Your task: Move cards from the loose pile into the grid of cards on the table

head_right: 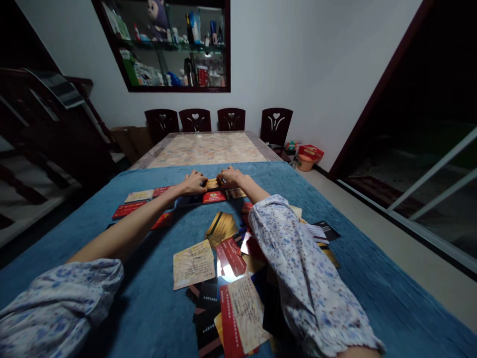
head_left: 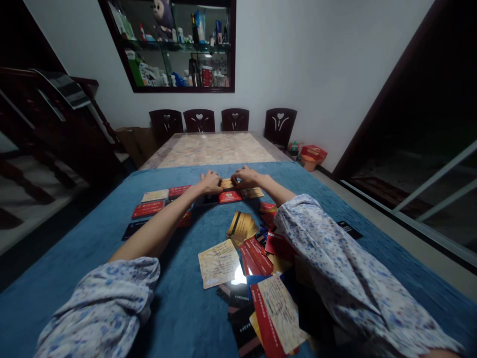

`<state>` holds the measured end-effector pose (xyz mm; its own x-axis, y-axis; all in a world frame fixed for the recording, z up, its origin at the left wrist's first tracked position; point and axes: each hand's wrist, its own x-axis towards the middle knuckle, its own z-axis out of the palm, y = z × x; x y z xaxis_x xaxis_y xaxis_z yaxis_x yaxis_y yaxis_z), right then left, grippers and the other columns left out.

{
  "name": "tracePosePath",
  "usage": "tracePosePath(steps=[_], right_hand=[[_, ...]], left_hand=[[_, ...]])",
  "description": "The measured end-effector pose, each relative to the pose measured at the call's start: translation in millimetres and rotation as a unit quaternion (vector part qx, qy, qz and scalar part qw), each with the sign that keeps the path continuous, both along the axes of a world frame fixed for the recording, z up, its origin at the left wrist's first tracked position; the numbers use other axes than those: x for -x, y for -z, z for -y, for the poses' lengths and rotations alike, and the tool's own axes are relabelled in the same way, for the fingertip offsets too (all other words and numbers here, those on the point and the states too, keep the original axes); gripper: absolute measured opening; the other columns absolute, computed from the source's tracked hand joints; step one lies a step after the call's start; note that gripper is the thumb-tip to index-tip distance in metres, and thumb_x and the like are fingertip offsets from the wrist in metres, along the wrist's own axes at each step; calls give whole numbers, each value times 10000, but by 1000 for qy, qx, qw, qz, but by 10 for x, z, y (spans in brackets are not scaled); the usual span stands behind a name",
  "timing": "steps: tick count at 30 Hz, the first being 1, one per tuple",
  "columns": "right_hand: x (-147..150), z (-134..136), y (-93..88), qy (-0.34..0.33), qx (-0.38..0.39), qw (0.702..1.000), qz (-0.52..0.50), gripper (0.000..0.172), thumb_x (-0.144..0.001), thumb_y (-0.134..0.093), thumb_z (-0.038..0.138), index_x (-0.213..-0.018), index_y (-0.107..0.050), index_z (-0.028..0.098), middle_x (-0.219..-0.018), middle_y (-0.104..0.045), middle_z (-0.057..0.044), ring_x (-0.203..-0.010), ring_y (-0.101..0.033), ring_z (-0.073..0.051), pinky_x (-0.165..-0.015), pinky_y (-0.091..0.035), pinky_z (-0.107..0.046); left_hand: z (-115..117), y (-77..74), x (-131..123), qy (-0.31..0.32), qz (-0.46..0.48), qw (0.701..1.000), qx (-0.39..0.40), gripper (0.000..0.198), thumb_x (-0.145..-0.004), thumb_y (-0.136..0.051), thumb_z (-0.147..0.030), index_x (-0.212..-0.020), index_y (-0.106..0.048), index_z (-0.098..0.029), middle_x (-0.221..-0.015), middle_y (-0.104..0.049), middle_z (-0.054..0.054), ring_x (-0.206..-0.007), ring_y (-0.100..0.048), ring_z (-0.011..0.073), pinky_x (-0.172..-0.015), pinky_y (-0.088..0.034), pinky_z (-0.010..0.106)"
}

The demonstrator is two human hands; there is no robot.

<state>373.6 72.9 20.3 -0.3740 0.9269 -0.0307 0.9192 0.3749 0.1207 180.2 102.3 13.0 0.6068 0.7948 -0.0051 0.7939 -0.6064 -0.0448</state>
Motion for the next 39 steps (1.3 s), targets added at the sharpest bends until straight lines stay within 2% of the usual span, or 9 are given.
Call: tracePosePath(steps=[10,17,22,31,39], right_hand=[[-55,-177,160,-15,2,1000,-11,363,-852,-632,362,-1195,-702,266,-1217,-694,-77,-1081,-593,-248,-894,-426,-304],[-19,-212,206,-3,13,1000,-11,411,-863,-617,352,-1263,-677,275,-1293,-681,-65,-1139,-586,-254,-884,-449,-290],[-1,-218,210,2,24,1000,-10,430,-869,-604,325,-1289,-668,260,-1263,-703,-65,-1174,-578,-273,-904,-464,-307],[-5,-206,213,4,19,1000,-18,453,-850,-621,319,-1299,-660,276,-1264,-700,-63,-1198,-567,-279,-919,-475,-322],[-18,-160,196,9,4,999,-41,516,-879,-610,350,-1382,-593,236,-1360,-638,-86,-1232,-547,-269,-990,-436,-327]], left_hand=[[-57,47,-62,-16,-24,999,28,261,-768,-563,-295,-943,-717,-177,-1173,-650,167,-1230,-447,369,-992,-421,574],[-114,84,-60,-20,-35,998,37,280,-784,-553,-308,-956,-725,-169,-1173,-658,167,-1209,-451,369,-996,-418,587],[-144,105,-62,-26,-36,998,37,283,-773,-573,-316,-970,-729,-184,-1177,-665,149,-1194,-463,360,-992,-433,546],[-110,82,-53,-28,-25,998,43,278,-783,-558,-290,-979,-720,-179,-1179,-660,162,-1224,-463,369,-1018,-408,569],[-67,68,19,-7,4,1000,12,425,-819,-498,-249,-1206,-663,-185,-1343,-575,161,-1311,-388,351,-1036,-362,589]])
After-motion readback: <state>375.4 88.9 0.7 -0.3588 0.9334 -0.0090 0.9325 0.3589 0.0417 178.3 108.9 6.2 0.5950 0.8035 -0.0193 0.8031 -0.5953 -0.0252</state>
